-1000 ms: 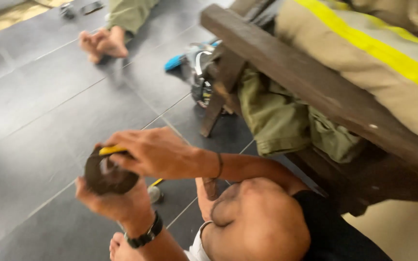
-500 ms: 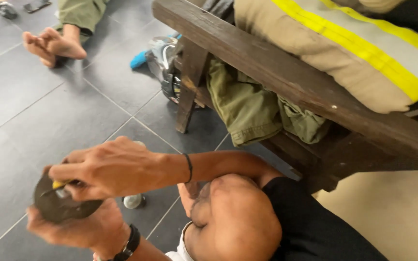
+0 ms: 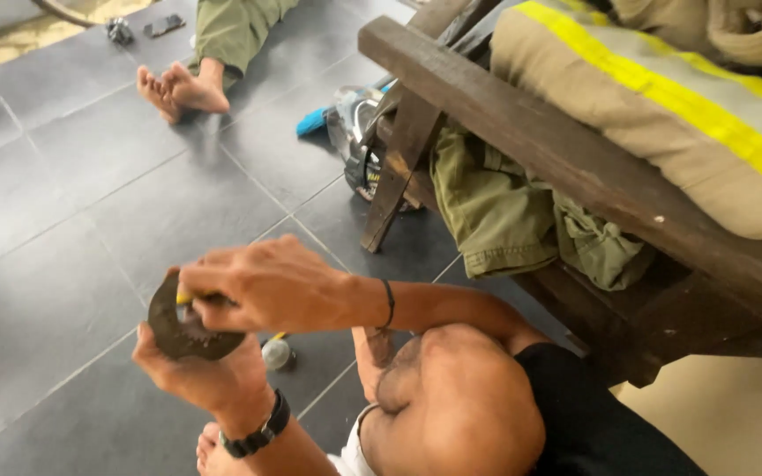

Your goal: The person sits on the floor and scrapes the surface of a circular metal disc using a yellow utility knife. They hold the disc in their left hand and use the knife in their right hand to remove material from the disc's surface.

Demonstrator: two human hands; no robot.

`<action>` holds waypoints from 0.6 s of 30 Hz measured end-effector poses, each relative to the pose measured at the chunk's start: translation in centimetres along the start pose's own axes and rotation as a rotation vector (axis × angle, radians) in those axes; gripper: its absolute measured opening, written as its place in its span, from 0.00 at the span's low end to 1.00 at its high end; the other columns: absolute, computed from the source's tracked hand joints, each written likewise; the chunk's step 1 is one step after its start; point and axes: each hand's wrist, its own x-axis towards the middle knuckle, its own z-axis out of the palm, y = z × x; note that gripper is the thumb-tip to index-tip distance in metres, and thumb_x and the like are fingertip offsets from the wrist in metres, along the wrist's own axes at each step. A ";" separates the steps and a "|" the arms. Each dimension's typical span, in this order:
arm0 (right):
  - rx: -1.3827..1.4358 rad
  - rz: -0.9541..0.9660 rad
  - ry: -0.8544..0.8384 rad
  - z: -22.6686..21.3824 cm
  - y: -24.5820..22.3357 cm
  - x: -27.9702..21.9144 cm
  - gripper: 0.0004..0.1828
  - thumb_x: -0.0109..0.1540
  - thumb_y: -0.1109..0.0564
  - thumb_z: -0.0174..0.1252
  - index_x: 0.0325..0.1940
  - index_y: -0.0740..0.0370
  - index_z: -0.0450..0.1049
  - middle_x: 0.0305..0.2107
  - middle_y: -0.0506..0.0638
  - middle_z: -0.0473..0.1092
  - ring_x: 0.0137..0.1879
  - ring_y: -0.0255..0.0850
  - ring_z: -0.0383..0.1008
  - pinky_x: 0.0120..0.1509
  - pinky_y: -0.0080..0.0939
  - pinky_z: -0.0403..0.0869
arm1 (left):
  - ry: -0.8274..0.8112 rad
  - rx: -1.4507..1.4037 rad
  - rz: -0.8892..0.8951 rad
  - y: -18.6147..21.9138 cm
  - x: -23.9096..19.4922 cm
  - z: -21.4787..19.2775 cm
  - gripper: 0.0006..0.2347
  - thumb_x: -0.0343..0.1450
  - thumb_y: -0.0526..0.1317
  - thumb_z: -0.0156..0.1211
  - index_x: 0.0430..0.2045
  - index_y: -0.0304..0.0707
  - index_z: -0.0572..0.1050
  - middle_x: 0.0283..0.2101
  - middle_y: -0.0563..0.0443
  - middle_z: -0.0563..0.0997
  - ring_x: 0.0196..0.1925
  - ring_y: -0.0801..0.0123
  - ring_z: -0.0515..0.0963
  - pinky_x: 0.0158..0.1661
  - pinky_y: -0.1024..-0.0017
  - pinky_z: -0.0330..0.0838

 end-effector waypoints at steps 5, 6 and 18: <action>-0.084 -0.006 0.068 1.0 0.7 -0.2 0.08 0.67 0.48 0.47 0.45 0.51 0.65 0.32 0.45 0.71 0.25 0.46 0.69 0.22 0.47 0.62 | 0.039 0.038 -0.021 0.1 -0.4 0.3 0.23 0.68 0.51 0.45 0.45 0.33 0.79 0.40 0.47 0.81 0.45 0.63 0.80 0.44 0.70 0.73; -0.079 -0.017 0.019 0.9 0.4 -0.2 0.07 0.67 0.49 0.47 0.43 0.51 0.64 0.33 0.45 0.70 0.25 0.46 0.68 0.21 0.48 0.60 | 0.013 0.032 -0.006 0.1 -0.1 -0.1 0.23 0.68 0.51 0.45 0.45 0.32 0.79 0.40 0.46 0.81 0.46 0.61 0.80 0.45 0.67 0.74; -0.125 -0.012 0.148 0.9 1.9 -0.7 0.07 0.68 0.46 0.49 0.46 0.46 0.67 0.32 0.51 0.69 0.37 0.63 0.77 0.38 0.65 0.75 | -0.038 -0.135 -0.021 -2.2 2.7 -4.1 0.16 0.72 0.51 0.51 0.43 0.41 0.77 0.52 0.45 0.76 0.53 0.52 0.77 0.53 0.52 0.77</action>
